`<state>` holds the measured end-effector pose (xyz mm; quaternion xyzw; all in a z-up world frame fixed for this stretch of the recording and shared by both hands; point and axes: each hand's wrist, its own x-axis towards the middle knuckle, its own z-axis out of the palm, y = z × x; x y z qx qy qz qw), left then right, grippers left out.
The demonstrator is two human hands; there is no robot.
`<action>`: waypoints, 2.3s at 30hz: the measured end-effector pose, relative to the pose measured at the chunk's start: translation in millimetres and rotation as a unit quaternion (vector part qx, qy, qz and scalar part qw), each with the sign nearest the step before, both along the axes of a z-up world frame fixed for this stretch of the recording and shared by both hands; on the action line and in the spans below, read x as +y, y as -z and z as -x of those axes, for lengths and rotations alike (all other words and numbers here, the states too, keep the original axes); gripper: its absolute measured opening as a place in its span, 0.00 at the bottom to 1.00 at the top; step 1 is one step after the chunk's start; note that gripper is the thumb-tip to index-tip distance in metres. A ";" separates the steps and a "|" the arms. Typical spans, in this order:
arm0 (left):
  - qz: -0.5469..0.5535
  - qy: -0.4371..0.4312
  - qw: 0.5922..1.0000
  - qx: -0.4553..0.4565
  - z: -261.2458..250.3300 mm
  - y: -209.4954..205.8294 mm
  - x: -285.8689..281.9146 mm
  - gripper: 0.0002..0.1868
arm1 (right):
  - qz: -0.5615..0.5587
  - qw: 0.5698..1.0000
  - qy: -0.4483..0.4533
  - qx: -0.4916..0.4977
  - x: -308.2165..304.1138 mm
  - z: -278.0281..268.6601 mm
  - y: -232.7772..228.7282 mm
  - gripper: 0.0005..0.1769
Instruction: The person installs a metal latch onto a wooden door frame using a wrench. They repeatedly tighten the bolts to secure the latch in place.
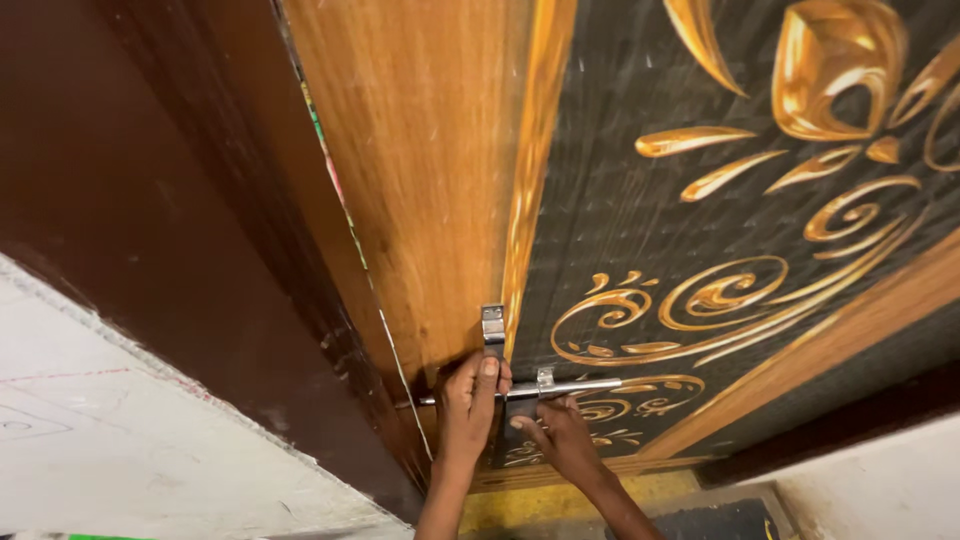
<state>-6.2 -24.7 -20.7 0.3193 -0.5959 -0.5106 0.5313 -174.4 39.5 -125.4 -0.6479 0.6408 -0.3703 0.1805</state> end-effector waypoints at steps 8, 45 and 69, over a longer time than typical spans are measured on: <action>0.116 -0.157 0.979 -0.063 13.2 -3.9 10.2 0.19 | 0.096 0.991 -0.086 0.039 -13.9 12.1 46.1 0.17; 0.055 -0.315 0.946 0.055 59.9 23.5 8.3 0.19 | 0.053 0.984 -0.170 0.026 -29.2 24.1 55.5 0.09; 0.136 -0.256 0.956 -0.044 64.2 33.3 -55.5 0.20 | 0.124 0.987 -0.064 0.078 -79.6 46.8 104.9 0.10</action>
